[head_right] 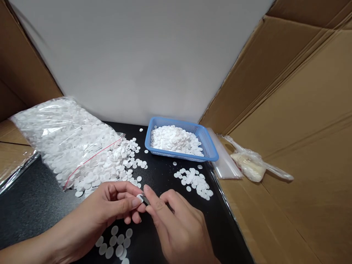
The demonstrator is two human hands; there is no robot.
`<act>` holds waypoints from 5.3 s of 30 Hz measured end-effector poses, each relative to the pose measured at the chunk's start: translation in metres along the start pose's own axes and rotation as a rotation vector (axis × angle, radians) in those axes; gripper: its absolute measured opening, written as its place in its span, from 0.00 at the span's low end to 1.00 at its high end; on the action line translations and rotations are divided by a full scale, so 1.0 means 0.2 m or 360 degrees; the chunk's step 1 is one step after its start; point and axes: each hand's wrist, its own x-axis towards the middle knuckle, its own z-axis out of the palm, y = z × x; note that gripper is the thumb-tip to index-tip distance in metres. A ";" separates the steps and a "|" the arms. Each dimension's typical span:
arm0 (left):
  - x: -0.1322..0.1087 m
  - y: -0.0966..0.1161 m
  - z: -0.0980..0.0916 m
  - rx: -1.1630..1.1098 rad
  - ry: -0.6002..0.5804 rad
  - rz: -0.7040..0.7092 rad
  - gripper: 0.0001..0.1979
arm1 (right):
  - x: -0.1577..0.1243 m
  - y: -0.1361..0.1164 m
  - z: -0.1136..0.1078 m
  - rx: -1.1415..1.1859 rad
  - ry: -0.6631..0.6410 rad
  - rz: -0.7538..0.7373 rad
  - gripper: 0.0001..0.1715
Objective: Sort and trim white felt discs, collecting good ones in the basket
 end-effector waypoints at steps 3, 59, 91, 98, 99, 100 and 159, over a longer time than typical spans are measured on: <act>0.00 0.00 0.00 0.0000 -0.0014 -0.0002 0.11 | 0.00 0.00 0.00 -0.0017 -0.0005 -0.0003 0.25; 0.02 0.05 -0.08 0.0616 -0.0134 0.0072 0.11 | 0.00 0.20 0.09 -0.0552 -0.0213 0.0300 0.27; -0.16 -0.16 -0.45 0.1990 0.0137 0.0972 0.08 | 0.00 -0.03 0.30 -0.0024 -0.0366 -0.0207 0.10; -0.12 -0.24 -0.45 0.2237 0.0192 0.0960 0.09 | -0.01 -0.03 0.27 0.0253 -0.0422 -0.0161 0.12; -0.12 -0.24 -0.45 0.2272 0.0188 0.0983 0.09 | -0.02 -0.04 0.26 0.0296 -0.0463 -0.0143 0.12; -0.12 -0.25 -0.45 0.2307 0.0183 0.1013 0.09 | -0.03 -0.03 0.25 0.0325 -0.0499 -0.0126 0.13; -0.03 -0.20 -0.34 0.2103 -0.0010 0.1049 0.11 | -0.01 0.04 0.21 0.0416 -0.0676 0.0424 0.12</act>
